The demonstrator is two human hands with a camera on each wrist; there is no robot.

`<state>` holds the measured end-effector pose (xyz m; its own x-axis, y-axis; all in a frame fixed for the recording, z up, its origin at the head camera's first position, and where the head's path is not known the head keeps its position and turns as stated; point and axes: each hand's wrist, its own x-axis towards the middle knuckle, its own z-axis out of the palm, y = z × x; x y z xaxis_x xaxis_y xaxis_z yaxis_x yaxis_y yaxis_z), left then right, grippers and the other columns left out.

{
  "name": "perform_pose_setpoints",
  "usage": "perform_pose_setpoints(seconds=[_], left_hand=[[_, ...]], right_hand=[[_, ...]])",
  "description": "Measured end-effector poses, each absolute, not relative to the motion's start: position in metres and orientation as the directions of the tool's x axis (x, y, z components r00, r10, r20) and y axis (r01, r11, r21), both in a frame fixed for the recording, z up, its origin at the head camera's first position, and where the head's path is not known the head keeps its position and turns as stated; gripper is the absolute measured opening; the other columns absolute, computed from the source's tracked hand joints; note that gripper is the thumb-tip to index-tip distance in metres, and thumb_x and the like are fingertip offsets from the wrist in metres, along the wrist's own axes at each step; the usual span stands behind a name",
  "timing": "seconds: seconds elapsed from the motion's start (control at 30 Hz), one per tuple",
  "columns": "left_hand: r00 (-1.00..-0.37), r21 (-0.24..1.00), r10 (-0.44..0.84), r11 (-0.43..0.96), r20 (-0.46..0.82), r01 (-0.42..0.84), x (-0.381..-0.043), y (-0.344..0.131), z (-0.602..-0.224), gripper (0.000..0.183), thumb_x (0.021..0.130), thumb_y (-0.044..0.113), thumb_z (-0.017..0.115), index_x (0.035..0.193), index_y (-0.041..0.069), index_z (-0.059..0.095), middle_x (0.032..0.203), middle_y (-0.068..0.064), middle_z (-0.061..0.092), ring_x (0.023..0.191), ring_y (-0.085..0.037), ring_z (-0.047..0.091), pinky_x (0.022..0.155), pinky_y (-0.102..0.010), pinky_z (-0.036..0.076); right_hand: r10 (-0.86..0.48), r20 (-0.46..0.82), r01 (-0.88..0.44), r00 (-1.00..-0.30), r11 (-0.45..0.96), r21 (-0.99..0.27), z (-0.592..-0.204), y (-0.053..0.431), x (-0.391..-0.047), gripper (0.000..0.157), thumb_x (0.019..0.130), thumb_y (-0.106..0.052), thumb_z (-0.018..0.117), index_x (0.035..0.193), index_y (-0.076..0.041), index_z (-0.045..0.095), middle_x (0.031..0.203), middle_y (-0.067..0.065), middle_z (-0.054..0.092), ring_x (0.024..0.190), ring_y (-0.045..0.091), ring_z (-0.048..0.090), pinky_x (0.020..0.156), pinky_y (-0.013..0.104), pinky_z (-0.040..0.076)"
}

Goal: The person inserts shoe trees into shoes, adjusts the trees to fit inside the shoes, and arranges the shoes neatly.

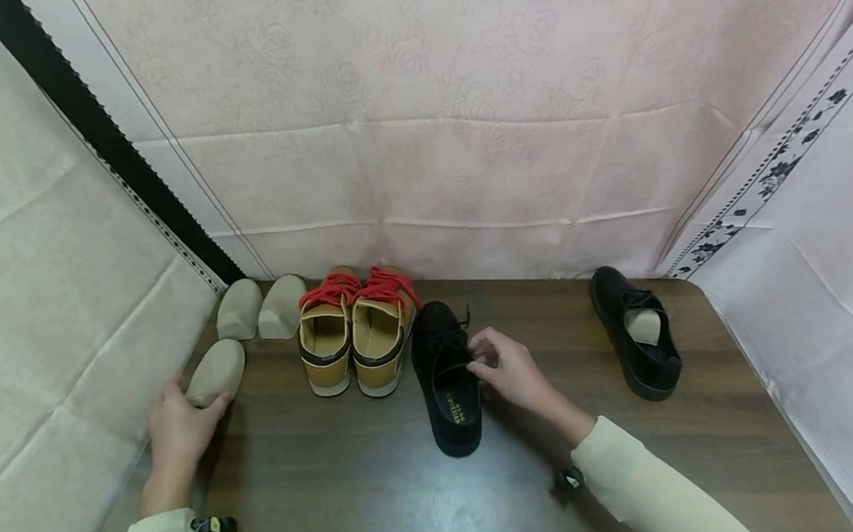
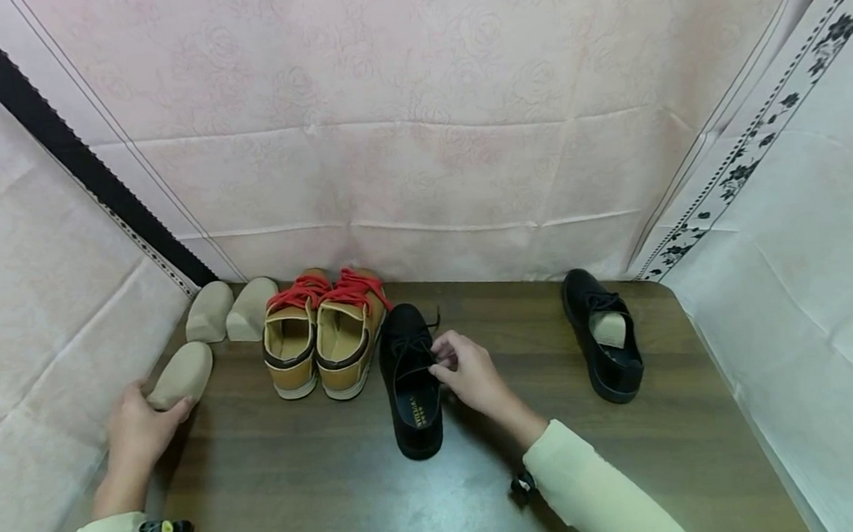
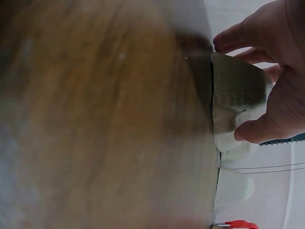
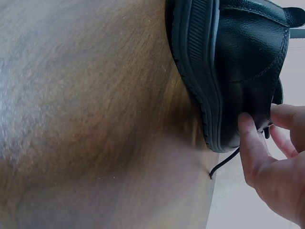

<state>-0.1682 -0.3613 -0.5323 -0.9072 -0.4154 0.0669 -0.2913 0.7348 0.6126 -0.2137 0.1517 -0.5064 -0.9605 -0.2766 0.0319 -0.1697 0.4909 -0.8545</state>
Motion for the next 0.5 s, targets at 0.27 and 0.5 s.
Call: perform_pose_setpoints(seconds=[0.27,0.5], left_hand=[[-0.902,0.626,-0.421,0.730,0.096,-0.274,-0.1667,-0.3609,-0.5340,0.066,0.090,0.016,0.076,0.139,-0.017,0.046,0.133,-0.044,0.049,0.124,-0.060,0.044,0.106,-0.068,0.035],[-0.909,0.613,-0.401,0.748,0.113,-0.254,-0.1639,-0.3599,-0.5335,0.065,0.088,0.013,0.077,0.138,-0.017,0.049,0.131,-0.044,0.052,0.121,-0.060,0.048,0.106,-0.067,0.037]], right_hand=[[-0.289,0.032,-0.177,-0.957,0.490,-0.854,-0.5053,0.1518,-0.2133,0.025,0.095,-0.007,0.073,0.117,-0.016,0.063,0.112,0.005,0.069,0.095,0.018,0.069,0.071,0.027,0.061],[-0.292,0.034,-0.184,-0.956,0.503,-0.844,-0.5058,0.1524,-0.2134,0.024,0.095,-0.006,0.073,0.115,-0.016,0.063,0.111,0.004,0.069,0.093,0.018,0.070,0.071,0.026,0.060]])
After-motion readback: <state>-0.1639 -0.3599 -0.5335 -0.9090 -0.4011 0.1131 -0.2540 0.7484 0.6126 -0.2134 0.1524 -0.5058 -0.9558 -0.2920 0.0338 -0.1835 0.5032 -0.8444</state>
